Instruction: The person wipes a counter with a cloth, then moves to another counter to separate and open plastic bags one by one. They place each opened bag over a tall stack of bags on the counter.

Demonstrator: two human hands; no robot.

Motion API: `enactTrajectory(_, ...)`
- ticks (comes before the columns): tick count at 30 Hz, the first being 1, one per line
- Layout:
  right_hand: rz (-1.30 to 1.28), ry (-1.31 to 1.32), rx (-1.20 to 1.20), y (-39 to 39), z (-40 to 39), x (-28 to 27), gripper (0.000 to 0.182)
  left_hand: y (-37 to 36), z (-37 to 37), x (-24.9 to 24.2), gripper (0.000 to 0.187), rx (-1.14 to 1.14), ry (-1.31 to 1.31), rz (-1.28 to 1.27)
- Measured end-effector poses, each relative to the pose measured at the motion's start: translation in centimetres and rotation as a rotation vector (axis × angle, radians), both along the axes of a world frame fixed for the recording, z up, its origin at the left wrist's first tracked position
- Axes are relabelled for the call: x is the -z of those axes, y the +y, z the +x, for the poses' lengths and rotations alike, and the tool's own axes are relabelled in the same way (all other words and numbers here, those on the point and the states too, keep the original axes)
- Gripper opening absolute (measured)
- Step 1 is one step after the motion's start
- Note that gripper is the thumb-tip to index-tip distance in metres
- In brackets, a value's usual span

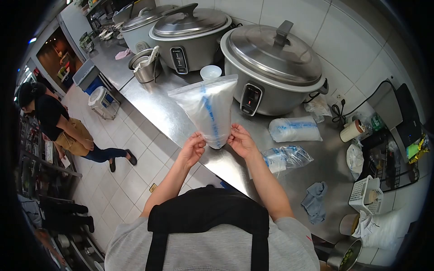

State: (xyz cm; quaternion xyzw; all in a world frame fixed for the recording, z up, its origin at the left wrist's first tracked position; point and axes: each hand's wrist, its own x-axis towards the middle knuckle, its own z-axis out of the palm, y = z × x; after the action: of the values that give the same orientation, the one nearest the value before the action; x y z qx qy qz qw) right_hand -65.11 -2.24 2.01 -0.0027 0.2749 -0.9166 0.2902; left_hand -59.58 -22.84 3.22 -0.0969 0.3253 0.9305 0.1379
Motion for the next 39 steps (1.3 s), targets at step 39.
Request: enactTrajectory(39,1.503,0.79,0.244,-3.4,7.1,-2.3,0.073,0.9,-5.6,1.5,0.048,-0.165,0.643,-0.992)
